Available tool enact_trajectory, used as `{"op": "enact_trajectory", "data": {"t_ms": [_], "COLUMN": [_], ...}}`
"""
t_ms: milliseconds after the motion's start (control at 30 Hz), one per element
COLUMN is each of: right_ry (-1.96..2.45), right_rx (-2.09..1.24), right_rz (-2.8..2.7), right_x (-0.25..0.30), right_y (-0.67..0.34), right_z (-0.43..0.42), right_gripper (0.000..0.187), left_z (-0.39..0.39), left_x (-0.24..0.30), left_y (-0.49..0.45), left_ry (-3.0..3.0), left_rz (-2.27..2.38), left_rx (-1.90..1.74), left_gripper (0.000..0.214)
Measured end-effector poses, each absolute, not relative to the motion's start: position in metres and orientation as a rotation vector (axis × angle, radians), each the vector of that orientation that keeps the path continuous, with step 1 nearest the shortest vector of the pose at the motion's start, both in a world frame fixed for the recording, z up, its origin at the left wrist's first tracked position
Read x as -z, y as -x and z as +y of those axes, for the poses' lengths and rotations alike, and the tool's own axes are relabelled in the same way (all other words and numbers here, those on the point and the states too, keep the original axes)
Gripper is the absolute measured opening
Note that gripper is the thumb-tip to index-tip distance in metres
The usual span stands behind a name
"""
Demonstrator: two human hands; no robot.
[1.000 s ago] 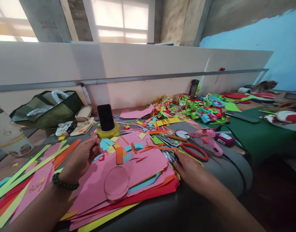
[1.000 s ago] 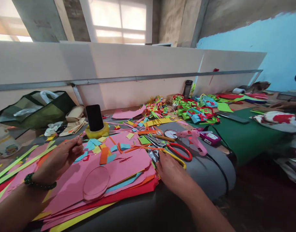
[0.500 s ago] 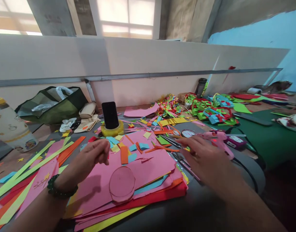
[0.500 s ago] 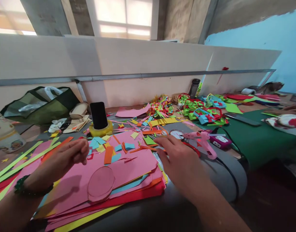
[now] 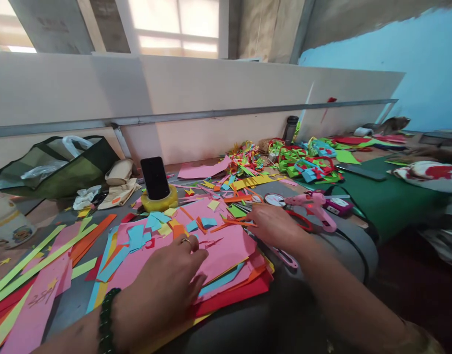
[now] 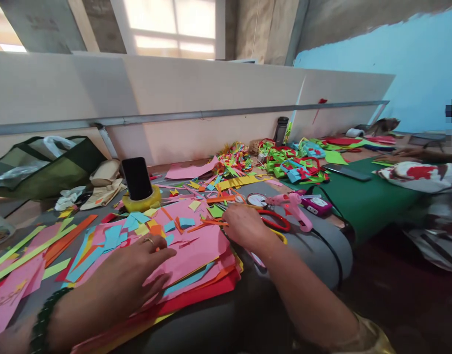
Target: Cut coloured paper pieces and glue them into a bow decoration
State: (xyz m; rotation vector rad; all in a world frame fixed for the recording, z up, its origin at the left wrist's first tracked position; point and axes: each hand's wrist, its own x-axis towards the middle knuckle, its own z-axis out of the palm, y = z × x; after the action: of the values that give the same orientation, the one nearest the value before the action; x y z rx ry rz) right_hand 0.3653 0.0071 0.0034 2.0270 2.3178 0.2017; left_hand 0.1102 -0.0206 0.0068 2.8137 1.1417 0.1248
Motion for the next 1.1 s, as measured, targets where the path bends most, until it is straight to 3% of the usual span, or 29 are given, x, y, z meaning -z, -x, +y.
{"op": "enact_trajectory", "data": {"t_ms": [467, 700, 867, 1100], "right_ry": [-2.039, -2.364, -1.852, -1.734], "right_rx": [-0.206, -0.380, -0.228, -0.190], "right_rz": [2.615, 2.741, 2.658, 2.414], "right_x": [0.016, -0.003, -0.005, 0.015], "right_y": [-0.355, -0.356, -0.340, -0.324], "right_z": [0.044, 0.034, 0.004, 0.012], "right_gripper": [0.019, 0.025, 0.016, 0.022], "left_z": [-0.006, -0.005, -0.006, -0.009], "left_x": [0.039, 0.042, 0.040, 0.037], "left_y": [-0.120, -0.119, -0.121, -0.124], "left_ry": [-2.768, -2.824, -2.890, -3.029], "left_rz": [1.046, 0.989, 1.029, 1.033], "left_rx": [-0.443, -0.462, -0.387, -0.266], "left_gripper": [0.019, 0.017, 0.021, 0.026]}}
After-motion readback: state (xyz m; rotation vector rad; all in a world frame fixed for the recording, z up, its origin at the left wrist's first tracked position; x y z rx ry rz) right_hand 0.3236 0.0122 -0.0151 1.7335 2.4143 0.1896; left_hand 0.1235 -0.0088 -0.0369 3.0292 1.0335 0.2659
